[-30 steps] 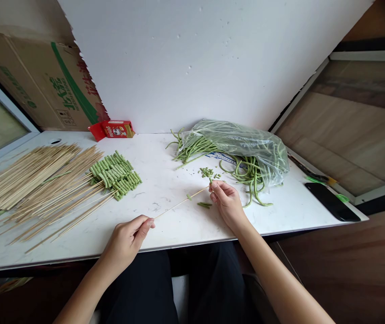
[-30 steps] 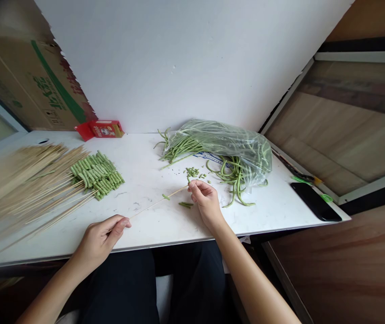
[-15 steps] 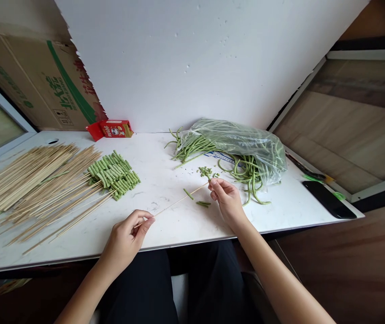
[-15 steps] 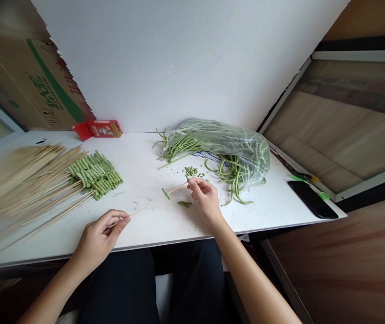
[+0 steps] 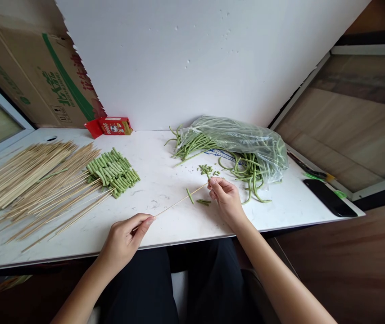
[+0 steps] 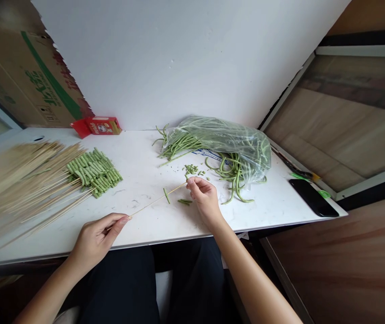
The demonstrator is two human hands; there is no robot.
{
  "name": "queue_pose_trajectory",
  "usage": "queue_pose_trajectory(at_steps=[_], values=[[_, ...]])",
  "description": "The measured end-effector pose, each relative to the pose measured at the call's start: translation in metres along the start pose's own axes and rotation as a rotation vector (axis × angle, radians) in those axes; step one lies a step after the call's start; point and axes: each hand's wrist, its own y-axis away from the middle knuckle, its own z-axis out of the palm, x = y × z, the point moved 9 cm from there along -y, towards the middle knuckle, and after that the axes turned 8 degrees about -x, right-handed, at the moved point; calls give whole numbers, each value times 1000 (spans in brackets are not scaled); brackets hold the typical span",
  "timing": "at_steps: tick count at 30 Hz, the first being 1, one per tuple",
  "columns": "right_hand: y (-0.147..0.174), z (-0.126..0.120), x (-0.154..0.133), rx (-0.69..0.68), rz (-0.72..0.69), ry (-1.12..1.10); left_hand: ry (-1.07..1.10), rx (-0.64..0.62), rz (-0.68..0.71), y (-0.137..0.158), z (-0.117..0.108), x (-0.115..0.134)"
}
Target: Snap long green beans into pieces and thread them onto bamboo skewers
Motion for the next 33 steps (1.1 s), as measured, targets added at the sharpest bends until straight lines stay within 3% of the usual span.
queue_pose_trajectory(at_steps=[13,33], values=[[12,29,-10,-51,-18,105,-44,-58,24,-4,1,13],[24,54,-5,-132,23,118,-79,36,61,0,0,9]])
